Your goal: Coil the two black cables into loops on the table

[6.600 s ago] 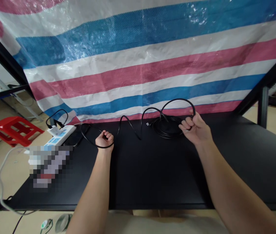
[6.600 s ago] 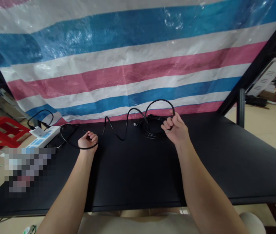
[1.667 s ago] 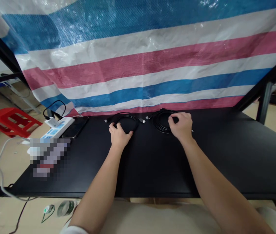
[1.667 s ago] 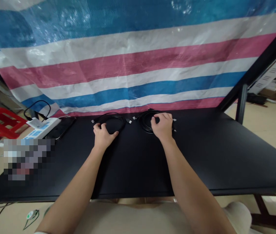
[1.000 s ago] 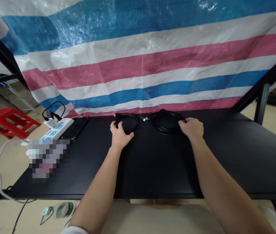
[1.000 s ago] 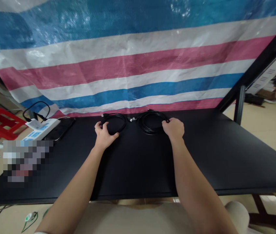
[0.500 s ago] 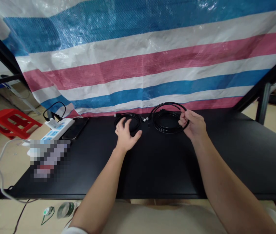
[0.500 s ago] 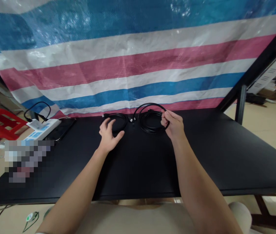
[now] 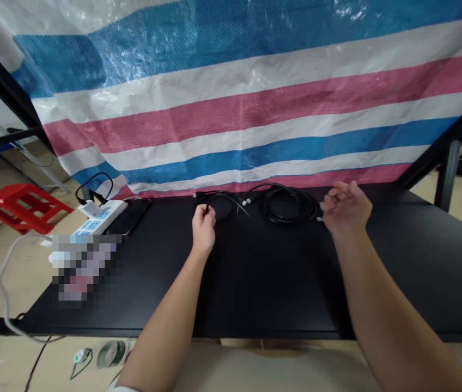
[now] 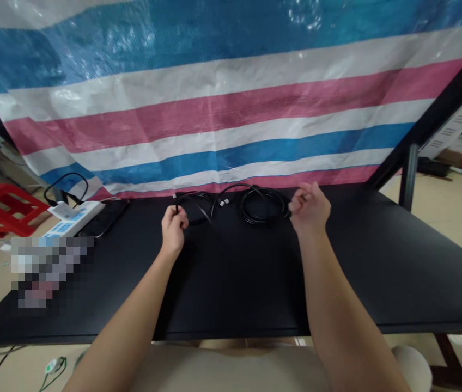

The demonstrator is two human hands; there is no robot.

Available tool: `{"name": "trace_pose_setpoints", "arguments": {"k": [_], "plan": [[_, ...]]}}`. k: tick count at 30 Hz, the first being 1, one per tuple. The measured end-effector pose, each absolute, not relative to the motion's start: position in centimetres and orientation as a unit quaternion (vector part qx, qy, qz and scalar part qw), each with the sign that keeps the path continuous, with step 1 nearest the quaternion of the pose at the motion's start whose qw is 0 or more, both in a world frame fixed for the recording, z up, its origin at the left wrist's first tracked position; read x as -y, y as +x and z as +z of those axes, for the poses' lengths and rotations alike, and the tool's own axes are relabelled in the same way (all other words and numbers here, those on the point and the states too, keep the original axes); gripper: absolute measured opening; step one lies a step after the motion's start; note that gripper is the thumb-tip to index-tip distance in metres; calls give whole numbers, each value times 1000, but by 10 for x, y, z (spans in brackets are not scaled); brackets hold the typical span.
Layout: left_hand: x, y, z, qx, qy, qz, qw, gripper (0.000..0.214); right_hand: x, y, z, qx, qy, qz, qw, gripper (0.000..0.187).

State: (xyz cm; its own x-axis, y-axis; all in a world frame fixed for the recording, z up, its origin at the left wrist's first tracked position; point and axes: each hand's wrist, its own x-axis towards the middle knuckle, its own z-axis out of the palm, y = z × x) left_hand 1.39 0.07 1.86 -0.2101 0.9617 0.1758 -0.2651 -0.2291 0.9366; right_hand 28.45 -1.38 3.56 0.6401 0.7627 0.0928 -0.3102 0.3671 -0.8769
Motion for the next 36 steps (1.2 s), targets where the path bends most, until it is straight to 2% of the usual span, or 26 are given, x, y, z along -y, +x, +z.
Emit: {"name": "trace_pose_setpoints", "arguments": {"k": [2,4,8,12,15,18,21,24,26,28,31,36], "plan": [[-4,6,22,-375,372,684,503,31,9,297,29,195,-577,249,753,15],[-5,-1,27,-353,319,690,546,38,6,304,21,215,-692,152,672,2],[-5,-9,36,-332,235,667,623,48,1,305,7,356,-786,69,500,13],[-4,-14,41,-315,192,647,667,53,-2,302,-4,394,-813,49,426,12],[-3,-15,42,-304,180,646,677,52,-2,304,-5,390,-812,37,433,5],[-3,-16,42,-300,172,658,669,49,1,302,3,389,-784,51,481,14],[-5,-23,44,-292,160,673,661,46,5,297,17,320,-712,143,609,15],[-8,-34,45,-274,142,684,661,47,10,296,28,227,-571,285,736,17],[-11,-40,45,-269,118,695,656,50,13,299,30,204,-491,332,779,24],[-14,-44,44,-270,94,705,649,51,13,301,29,215,-446,321,808,33],[-15,-43,42,-270,81,706,650,52,8,296,23,297,-451,213,814,48],[-12,-37,43,-259,89,696,663,51,-1,279,4,431,-582,42,688,83]]}}
